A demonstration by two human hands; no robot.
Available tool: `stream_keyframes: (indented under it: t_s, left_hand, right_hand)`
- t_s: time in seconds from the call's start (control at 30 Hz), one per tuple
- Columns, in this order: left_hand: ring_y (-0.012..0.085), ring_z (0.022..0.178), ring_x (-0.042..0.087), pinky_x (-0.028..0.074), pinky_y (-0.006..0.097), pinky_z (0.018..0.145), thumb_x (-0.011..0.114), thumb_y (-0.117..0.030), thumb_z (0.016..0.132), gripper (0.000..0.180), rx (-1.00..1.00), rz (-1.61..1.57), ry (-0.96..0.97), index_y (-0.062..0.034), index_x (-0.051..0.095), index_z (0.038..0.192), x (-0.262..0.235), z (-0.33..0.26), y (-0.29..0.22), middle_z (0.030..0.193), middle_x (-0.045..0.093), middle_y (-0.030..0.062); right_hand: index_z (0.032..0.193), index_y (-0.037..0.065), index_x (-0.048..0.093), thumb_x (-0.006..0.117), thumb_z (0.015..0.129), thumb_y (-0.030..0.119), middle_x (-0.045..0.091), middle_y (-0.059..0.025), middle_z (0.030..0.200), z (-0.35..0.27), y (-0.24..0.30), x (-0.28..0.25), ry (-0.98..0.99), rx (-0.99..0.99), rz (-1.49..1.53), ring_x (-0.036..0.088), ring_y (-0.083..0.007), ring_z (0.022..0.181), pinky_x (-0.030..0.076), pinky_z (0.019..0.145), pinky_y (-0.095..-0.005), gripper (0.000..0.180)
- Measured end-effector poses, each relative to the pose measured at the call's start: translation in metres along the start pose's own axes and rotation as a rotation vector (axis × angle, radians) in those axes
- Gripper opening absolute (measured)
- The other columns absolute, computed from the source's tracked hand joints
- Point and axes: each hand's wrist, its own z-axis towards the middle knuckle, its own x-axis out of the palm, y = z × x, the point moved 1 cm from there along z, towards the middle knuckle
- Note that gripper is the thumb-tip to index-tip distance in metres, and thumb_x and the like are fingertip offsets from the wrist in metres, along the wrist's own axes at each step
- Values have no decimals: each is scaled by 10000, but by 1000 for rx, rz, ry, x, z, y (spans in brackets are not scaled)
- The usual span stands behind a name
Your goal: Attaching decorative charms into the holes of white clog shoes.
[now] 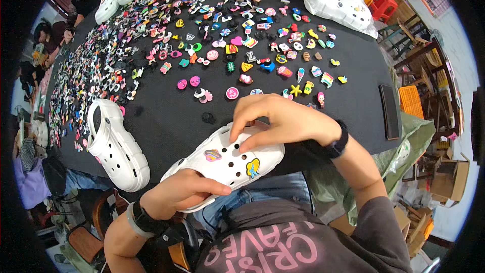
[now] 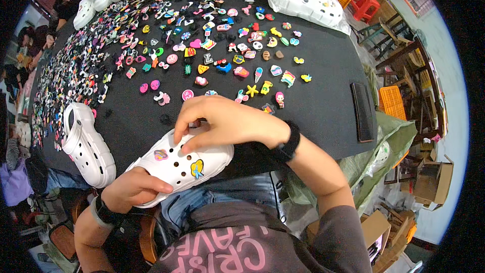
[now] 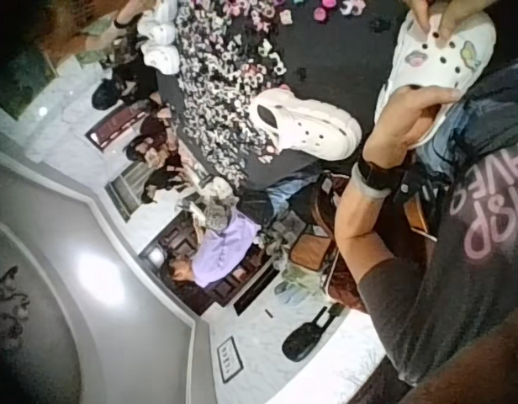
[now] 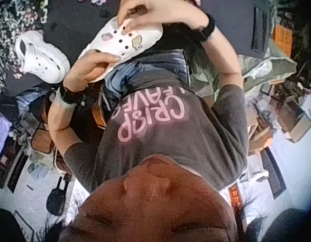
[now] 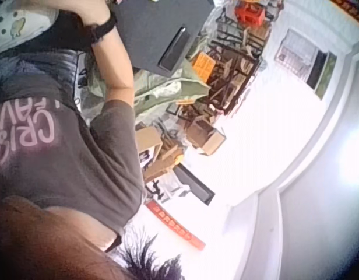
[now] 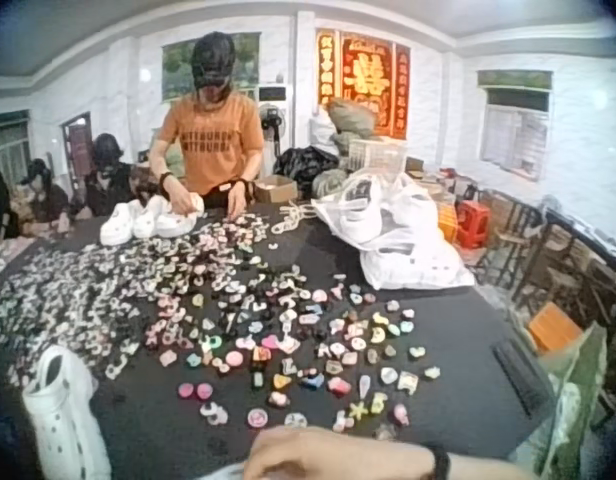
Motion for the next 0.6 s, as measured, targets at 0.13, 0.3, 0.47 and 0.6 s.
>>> stream_keyframes:
  t_s: [0.13,0.3,0.47,0.6]
  left_hand:
    - [213,1177,560,428,318,1017,703,69,765,668,3,86,-46,12,422,1368,3,-1,0,1257,584,148]
    - [225,1205,542,420,325,1038,703,87,750,722,50,-22,-15,19,379,1391,19,-5,-10,1306,546,155]
    - [225,1206,541,427,324,1032,691,92,750,721,56,14,-14,35,365,1390,19,-4,-9,1314,537,158]
    - [206,1171,561,445,312,999,693,71,760,669,43,50,-35,37,405,1363,19,-6,-9,1277,566,149]
  right_hand:
    - [840,115,732,800,741,162,635,-34,858,-38,25,7,-333,50,-445,585,-224,847,441,783,-361,128]
    - [882,160,721,847,603,289,597,35,865,-66,49,48,-471,81,-711,545,-185,837,359,730,-346,332]
    - [941,151,719,861,559,325,600,40,881,-68,48,76,-589,59,-795,528,-190,831,363,728,-358,443]
    - [935,147,713,853,573,291,604,45,897,-67,41,81,-663,31,-789,548,-188,858,375,739,-351,413]
